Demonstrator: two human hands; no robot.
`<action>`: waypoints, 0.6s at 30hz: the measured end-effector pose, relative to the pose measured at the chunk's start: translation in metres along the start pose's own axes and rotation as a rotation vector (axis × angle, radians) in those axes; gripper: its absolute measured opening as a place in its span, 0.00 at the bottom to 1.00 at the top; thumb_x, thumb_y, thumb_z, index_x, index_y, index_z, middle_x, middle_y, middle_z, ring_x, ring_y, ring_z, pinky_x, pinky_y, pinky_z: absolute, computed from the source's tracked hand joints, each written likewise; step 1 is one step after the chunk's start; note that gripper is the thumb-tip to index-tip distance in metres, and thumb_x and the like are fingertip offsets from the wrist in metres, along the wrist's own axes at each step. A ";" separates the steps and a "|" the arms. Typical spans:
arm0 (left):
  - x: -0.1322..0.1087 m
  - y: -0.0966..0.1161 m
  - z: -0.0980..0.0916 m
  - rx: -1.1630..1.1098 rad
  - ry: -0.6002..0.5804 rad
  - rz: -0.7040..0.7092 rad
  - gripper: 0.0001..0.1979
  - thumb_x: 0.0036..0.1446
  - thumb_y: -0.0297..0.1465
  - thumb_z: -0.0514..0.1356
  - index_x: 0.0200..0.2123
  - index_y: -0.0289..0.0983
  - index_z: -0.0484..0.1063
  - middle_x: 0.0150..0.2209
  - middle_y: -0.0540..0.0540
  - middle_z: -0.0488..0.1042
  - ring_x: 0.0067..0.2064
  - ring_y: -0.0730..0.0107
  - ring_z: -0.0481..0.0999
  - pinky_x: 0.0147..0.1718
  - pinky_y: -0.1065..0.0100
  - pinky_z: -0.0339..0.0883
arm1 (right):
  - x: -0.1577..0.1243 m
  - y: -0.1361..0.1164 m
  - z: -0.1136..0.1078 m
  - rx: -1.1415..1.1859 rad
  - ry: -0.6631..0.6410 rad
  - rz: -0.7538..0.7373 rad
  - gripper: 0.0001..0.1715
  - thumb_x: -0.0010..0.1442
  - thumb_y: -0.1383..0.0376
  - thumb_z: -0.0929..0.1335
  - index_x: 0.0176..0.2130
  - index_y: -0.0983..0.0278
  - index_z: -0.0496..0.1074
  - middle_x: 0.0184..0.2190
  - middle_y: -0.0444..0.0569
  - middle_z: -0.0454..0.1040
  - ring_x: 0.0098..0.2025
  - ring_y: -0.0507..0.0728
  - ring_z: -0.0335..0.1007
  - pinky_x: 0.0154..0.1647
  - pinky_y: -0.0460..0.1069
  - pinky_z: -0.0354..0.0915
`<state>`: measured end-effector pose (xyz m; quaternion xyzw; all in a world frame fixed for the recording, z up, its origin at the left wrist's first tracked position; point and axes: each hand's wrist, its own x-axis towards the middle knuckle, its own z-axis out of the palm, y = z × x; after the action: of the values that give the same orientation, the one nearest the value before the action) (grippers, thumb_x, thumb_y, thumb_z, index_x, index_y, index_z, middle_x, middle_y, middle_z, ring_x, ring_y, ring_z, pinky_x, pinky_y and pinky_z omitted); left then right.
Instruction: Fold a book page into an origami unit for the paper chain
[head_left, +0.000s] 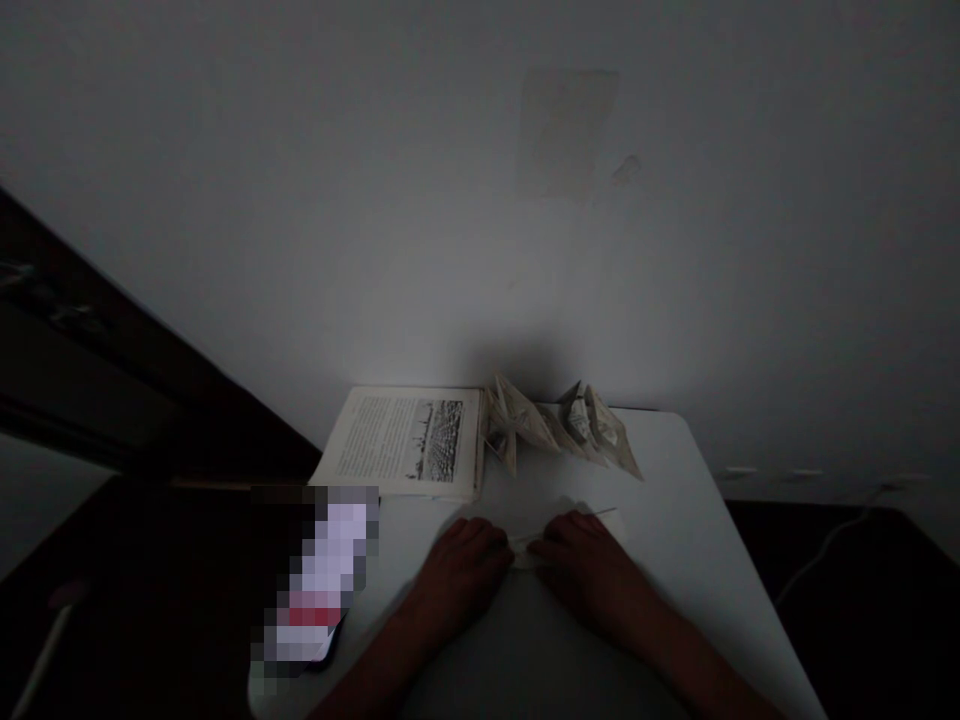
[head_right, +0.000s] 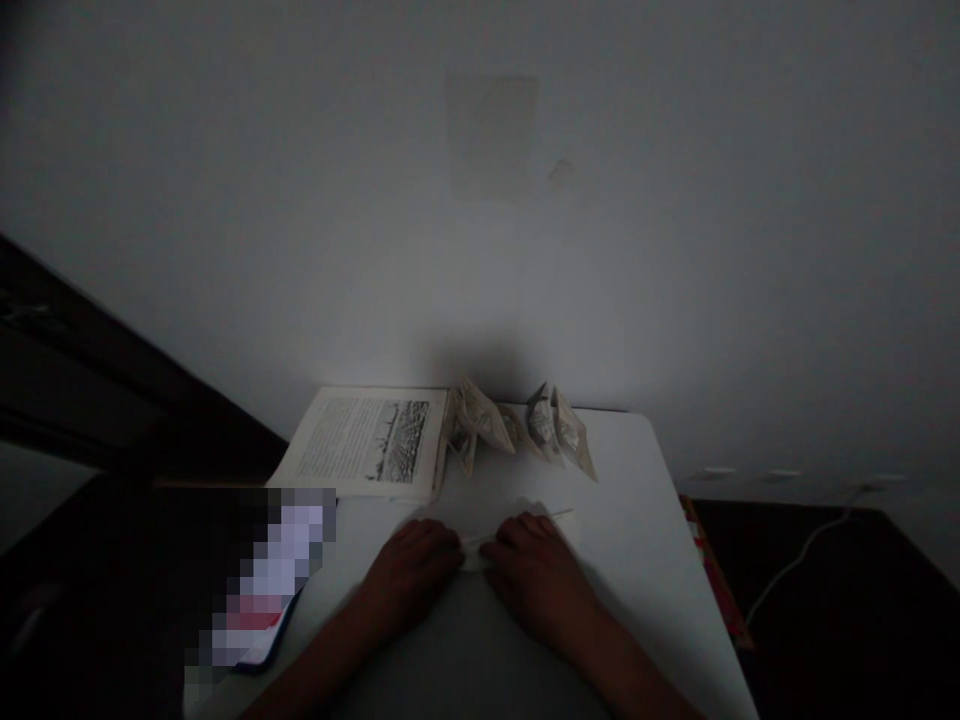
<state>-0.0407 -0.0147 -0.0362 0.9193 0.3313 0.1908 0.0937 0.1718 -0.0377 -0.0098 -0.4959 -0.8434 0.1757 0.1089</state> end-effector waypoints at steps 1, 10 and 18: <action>0.000 0.000 -0.001 -0.005 -0.004 -0.003 0.06 0.58 0.27 0.53 0.36 0.38 0.70 0.37 0.47 0.71 0.37 0.67 0.66 0.37 0.64 0.59 | 0.002 -0.001 0.002 -0.012 0.002 0.006 0.15 0.55 0.67 0.67 0.44 0.56 0.70 0.36 0.47 0.69 0.41 0.58 0.61 0.44 0.54 0.56; 0.011 -0.001 0.001 -0.029 -0.051 -0.075 0.07 0.59 0.28 0.52 0.34 0.38 0.70 0.35 0.47 0.71 0.37 0.67 0.66 0.37 0.64 0.58 | 0.007 -0.001 0.008 0.054 0.015 0.050 0.16 0.53 0.67 0.68 0.43 0.54 0.70 0.36 0.46 0.68 0.41 0.59 0.60 0.43 0.54 0.54; 0.027 0.000 0.000 -0.120 -0.118 -0.233 0.04 0.54 0.29 0.56 0.32 0.38 0.71 0.33 0.47 0.69 0.38 0.66 0.67 0.39 0.63 0.58 | 0.007 -0.001 0.009 0.111 0.015 0.093 0.17 0.52 0.68 0.68 0.43 0.55 0.69 0.38 0.45 0.69 0.44 0.59 0.60 0.47 0.55 0.53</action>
<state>-0.0216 0.0028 -0.0281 0.8770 0.4176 0.1438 0.1892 0.1647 -0.0337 -0.0175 -0.5292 -0.8075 0.2233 0.1343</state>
